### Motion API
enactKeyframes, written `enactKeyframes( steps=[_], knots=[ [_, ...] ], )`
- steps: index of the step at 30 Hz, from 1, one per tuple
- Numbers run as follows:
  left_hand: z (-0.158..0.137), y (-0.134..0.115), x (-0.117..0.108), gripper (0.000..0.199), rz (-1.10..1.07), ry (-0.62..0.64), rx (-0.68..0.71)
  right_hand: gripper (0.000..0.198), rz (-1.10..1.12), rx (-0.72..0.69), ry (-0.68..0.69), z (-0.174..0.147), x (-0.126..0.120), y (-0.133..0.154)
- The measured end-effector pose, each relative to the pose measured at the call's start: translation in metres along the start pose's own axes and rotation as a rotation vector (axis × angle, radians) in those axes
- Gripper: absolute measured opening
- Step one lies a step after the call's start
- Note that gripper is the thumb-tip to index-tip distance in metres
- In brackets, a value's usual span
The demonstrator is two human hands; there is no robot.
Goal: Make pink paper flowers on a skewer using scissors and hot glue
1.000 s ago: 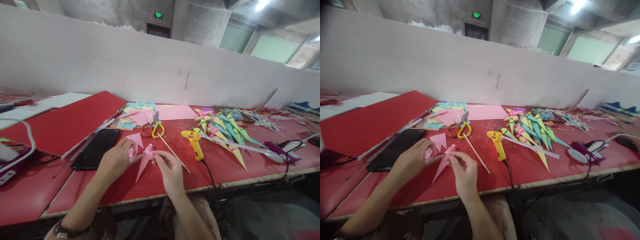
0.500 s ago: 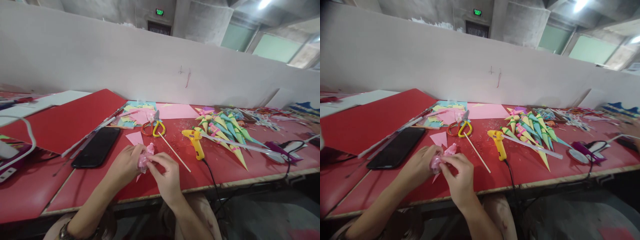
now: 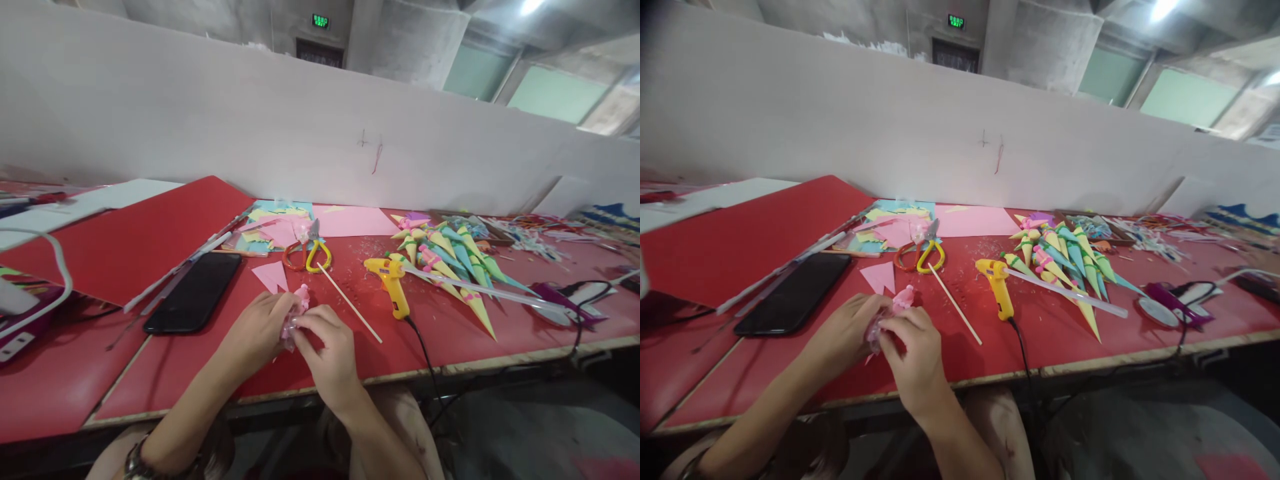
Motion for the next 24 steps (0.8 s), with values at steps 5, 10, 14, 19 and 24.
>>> enactKeyframes(
  steps=[5,10,14,19,24],
  knots=[
    [0.002,-0.002,0.001,0.02,-0.009,0.027,-0.017,0.01,0.166,0.079,-0.005,0.002,-0.001,-0.003],
    [0.003,0.007,-0.006,0.003,0.106,-0.042,-0.071,0.007,0.56,0.349,-0.126,0.003,-0.002,-0.026],
    [0.0,0.029,-0.017,0.016,0.268,-0.13,-0.235,0.011,0.791,0.519,-0.223,0.0,-0.001,-0.042],
    [-0.011,0.054,-0.012,0.035,0.452,-0.073,-0.376,0.019,0.985,0.59,-0.218,0.001,0.004,-0.04],
    [-0.013,0.052,-0.007,0.047,0.455,-0.057,-0.335,0.015,0.997,0.627,-0.249,-0.001,0.003,-0.044]
  ],
)
Point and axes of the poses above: each hand's wrist, its own z-axis towards the middle knuckle, its own x-axis out of the palm, y = z × x, the point moved 6 cm from there along z, towards the middle knuckle, and after that the axes turned 6 degrees about -z, right-handed, at the moved point
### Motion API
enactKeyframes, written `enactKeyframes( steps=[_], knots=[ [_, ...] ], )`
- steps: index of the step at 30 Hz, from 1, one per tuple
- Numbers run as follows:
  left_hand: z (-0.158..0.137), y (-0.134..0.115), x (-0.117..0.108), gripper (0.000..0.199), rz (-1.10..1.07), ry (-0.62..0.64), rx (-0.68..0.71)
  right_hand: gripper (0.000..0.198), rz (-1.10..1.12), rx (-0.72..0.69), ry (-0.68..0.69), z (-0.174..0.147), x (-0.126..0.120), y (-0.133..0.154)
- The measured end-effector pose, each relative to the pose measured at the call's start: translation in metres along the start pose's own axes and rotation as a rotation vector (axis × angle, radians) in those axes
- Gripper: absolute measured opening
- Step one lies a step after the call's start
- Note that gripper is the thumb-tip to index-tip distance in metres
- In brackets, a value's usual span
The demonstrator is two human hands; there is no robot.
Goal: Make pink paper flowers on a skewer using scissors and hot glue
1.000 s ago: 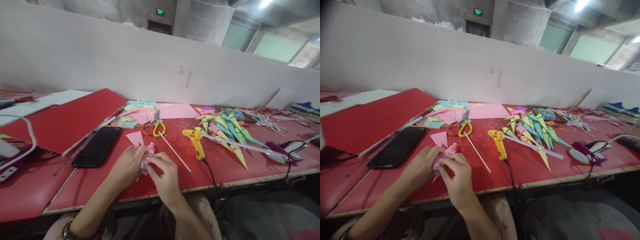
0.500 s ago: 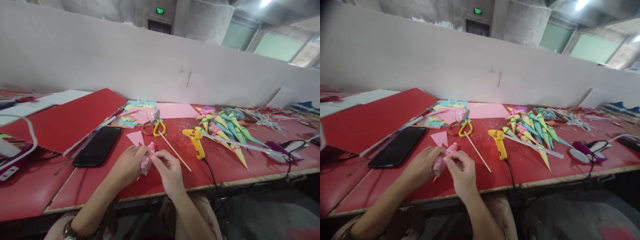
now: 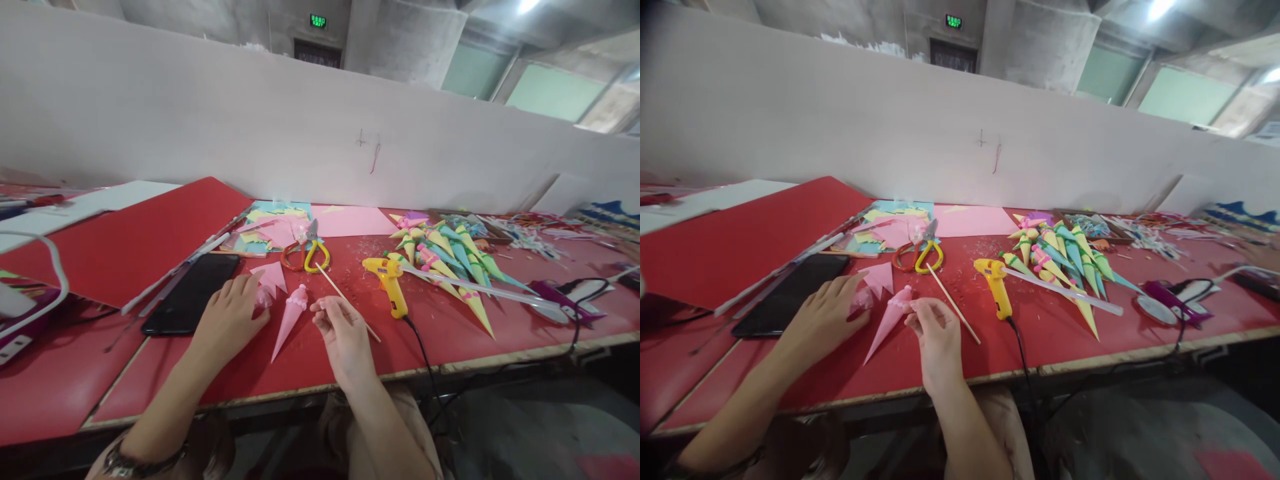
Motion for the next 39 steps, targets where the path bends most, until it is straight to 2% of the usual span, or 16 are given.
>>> enactKeyframes(
  steps=[5,9,12,15,19,25,29,33,36,39],
  knots=[
    [0.002,-0.009,-0.008,0.047,-0.024,-0.065,0.033,0.014,-0.061,0.02,0.002,0.001,0.0,-0.004],
    [0.004,-0.014,-0.014,0.044,-0.086,-0.134,0.037,0.018,-0.02,0.037,-0.011,0.001,0.0,-0.005],
    [0.005,-0.024,-0.02,0.04,-0.177,-0.172,0.097,0.017,-0.006,0.025,-0.025,0.001,-0.001,-0.004],
    [0.004,-0.039,-0.017,0.037,-0.242,-0.126,0.188,0.016,-0.001,0.02,-0.019,0.001,-0.001,-0.003],
    [0.0,-0.051,-0.003,0.038,-0.236,0.021,0.233,0.016,0.009,0.025,-0.032,0.001,-0.002,-0.002],
    [-0.001,-0.042,0.004,0.028,-0.358,0.165,0.141,0.02,0.016,0.025,-0.002,-0.001,-0.002,0.001],
    [0.002,-0.032,0.002,0.028,-0.515,0.142,0.029,0.017,-0.033,0.008,-0.018,-0.001,-0.003,0.002],
    [0.004,-0.026,-0.001,0.034,-0.811,0.119,-0.095,0.024,-0.044,-0.038,-0.019,-0.001,-0.004,0.002],
    [0.003,-0.032,-0.004,0.037,-1.079,0.203,-0.099,0.022,-0.066,-0.072,-0.035,0.0,-0.006,0.002],
    [0.002,-0.035,-0.006,0.039,-1.241,0.272,-0.158,0.015,-0.109,-0.086,-0.045,0.0,-0.008,0.002]
  ],
)
Point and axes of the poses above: each hand's wrist, its own z-axis towards the middle knuckle, its own x-axis out of the palm, y = z × x, the point moved 6 cm from there along z, towards the middle knuckle, and after that the axes turned 6 degrees about -z, right-handed, at the moved point
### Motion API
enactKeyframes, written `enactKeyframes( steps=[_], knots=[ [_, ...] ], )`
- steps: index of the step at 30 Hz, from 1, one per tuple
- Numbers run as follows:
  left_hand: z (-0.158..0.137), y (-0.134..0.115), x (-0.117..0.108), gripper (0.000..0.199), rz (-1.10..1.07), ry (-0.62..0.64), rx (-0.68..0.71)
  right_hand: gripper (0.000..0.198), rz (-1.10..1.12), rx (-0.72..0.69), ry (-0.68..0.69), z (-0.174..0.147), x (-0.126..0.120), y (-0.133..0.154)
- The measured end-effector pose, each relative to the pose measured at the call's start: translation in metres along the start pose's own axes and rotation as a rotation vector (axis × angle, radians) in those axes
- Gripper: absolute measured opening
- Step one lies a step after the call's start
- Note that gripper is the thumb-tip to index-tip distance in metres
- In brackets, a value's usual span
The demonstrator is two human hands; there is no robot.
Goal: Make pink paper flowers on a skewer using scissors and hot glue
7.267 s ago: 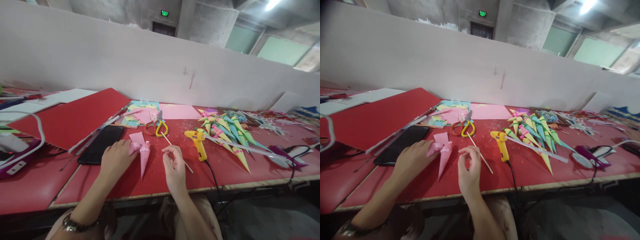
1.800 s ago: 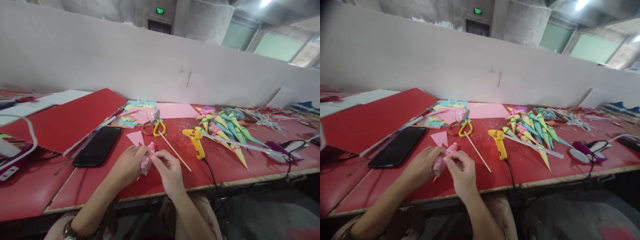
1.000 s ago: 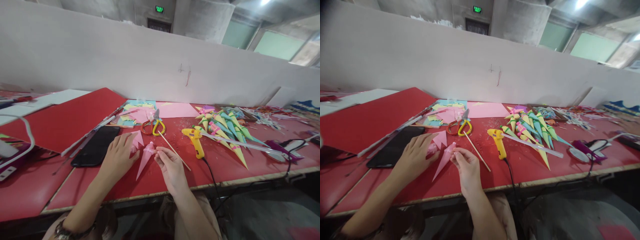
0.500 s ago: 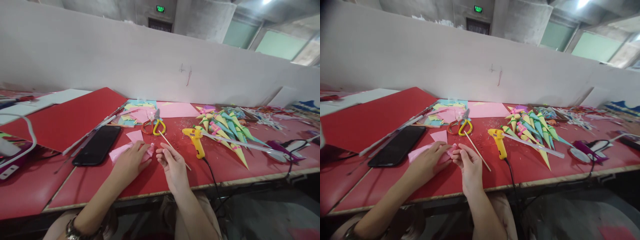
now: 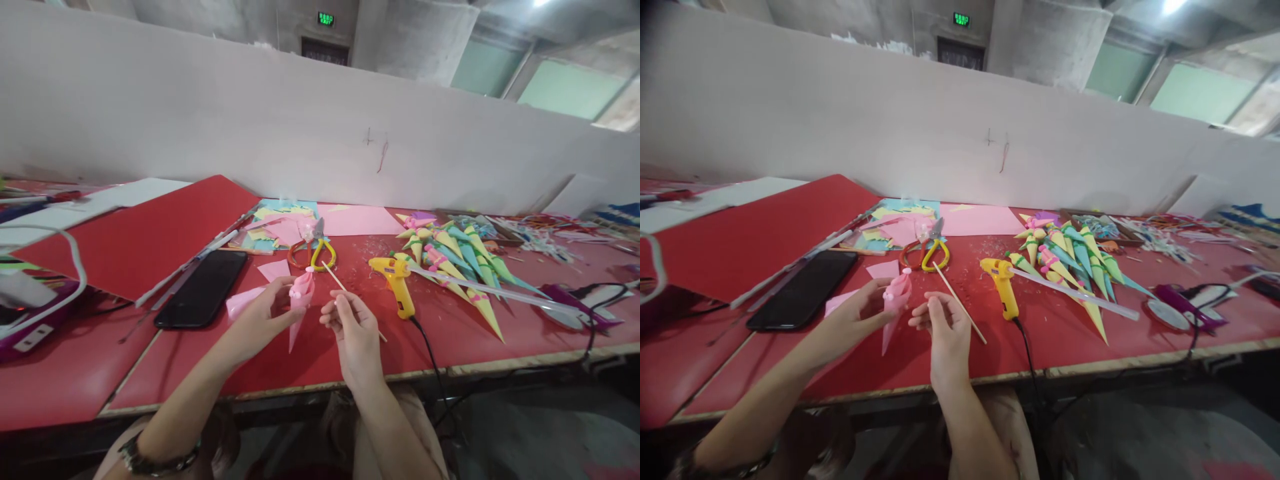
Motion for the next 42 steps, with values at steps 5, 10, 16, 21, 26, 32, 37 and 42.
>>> enactKeyframes(
  steps=[5,10,16,21,26,32,37,42],
  knots=[
    [-0.003,0.0,-0.002,0.044,-0.068,-0.07,-0.052,0.014,-0.089,-0.082,0.021,-0.001,0.003,0.005],
    [-0.003,-0.003,0.0,0.042,-0.021,-0.066,-0.024,0.015,-0.18,-0.206,0.008,-0.005,0.003,0.018],
    [-0.004,0.0,0.006,0.044,-0.008,0.025,0.002,0.006,-0.241,-0.218,0.024,-0.005,0.004,0.018],
    [-0.003,-0.004,0.009,0.038,-0.048,0.041,0.025,0.015,-0.389,-0.364,0.053,-0.009,0.007,0.025],
    [-0.002,0.0,0.011,0.036,-0.095,0.039,0.055,0.018,-0.719,-0.748,0.044,-0.028,0.017,0.046],
    [-0.003,0.005,0.015,0.037,-0.169,0.08,0.034,0.017,-0.812,-0.824,0.09,-0.029,0.022,0.048],
    [-0.003,0.0,0.016,0.04,-0.197,0.112,0.055,0.016,-0.839,-0.797,0.066,-0.025,0.02,0.046],
    [-0.004,-0.001,0.014,0.042,-0.176,0.079,0.045,0.015,-0.766,-0.729,0.076,-0.023,0.019,0.044]
  ],
)
Point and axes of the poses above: each hand's wrist, its own z-axis towards the middle knuckle, its own x-axis out of the palm, y = z × x, the point moved 6 cm from there along z, towards the middle knuckle, and after that the axes turned 6 degrees about -z, right-handed, at the moved point
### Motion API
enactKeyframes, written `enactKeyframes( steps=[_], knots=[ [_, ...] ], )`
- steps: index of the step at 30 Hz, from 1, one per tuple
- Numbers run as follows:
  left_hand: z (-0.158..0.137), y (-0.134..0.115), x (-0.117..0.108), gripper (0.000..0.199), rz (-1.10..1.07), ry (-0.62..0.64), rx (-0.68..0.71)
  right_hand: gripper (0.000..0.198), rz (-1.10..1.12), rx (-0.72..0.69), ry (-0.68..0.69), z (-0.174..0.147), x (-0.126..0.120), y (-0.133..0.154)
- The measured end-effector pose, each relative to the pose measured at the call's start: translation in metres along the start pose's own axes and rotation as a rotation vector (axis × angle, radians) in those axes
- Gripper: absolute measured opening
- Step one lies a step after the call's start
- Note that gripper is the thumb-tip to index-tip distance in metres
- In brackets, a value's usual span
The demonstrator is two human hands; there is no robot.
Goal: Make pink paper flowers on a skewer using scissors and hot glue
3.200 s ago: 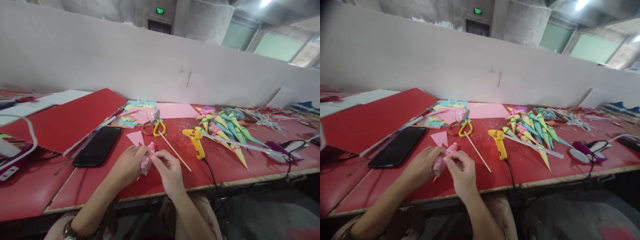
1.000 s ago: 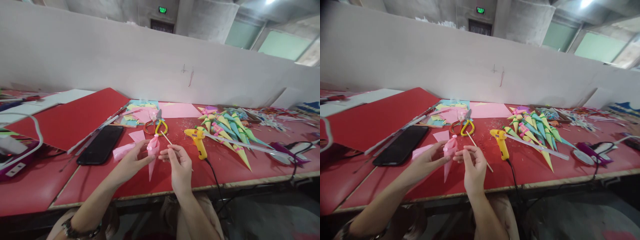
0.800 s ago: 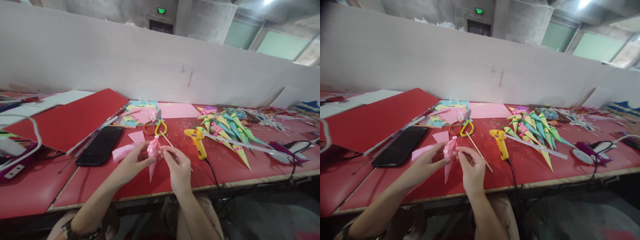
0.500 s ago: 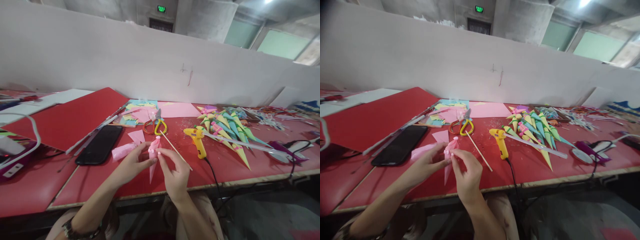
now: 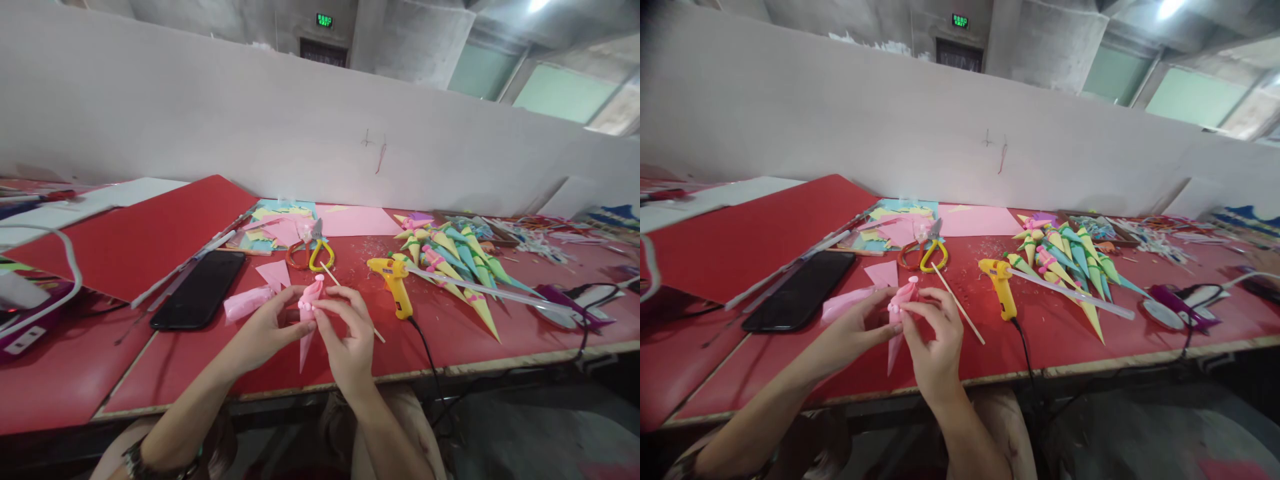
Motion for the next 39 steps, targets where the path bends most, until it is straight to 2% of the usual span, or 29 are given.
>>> enactKeyframes(
  steps=[7,14,23,32,39],
  knots=[
    [-0.001,0.0,0.001,0.04,0.013,-0.002,0.005,0.011,0.255,0.221,0.027,-0.001,0.007,-0.016],
    [0.0,-0.006,0.004,0.038,-0.017,0.033,0.019,0.026,0.484,0.366,0.07,-0.004,0.019,-0.026],
    [0.0,-0.002,0.002,0.04,-0.021,0.035,0.005,0.024,0.497,0.35,0.113,-0.002,0.021,-0.021],
    [-0.001,-0.002,0.001,0.04,0.067,0.014,0.014,0.024,0.479,0.378,0.09,-0.004,0.021,-0.023],
    [-0.001,-0.004,0.004,0.036,-0.006,0.067,0.003,0.025,0.544,0.405,0.096,-0.004,0.023,-0.022]
  ],
)
Point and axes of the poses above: each hand's wrist, its own z-axis towards the middle knuckle, its own x-axis out of the palm, y = z × x, the point moved 6 cm from there along z, towards the middle knuckle, and after that the axes turned 6 degrees about -z, right-handed, at the moved point
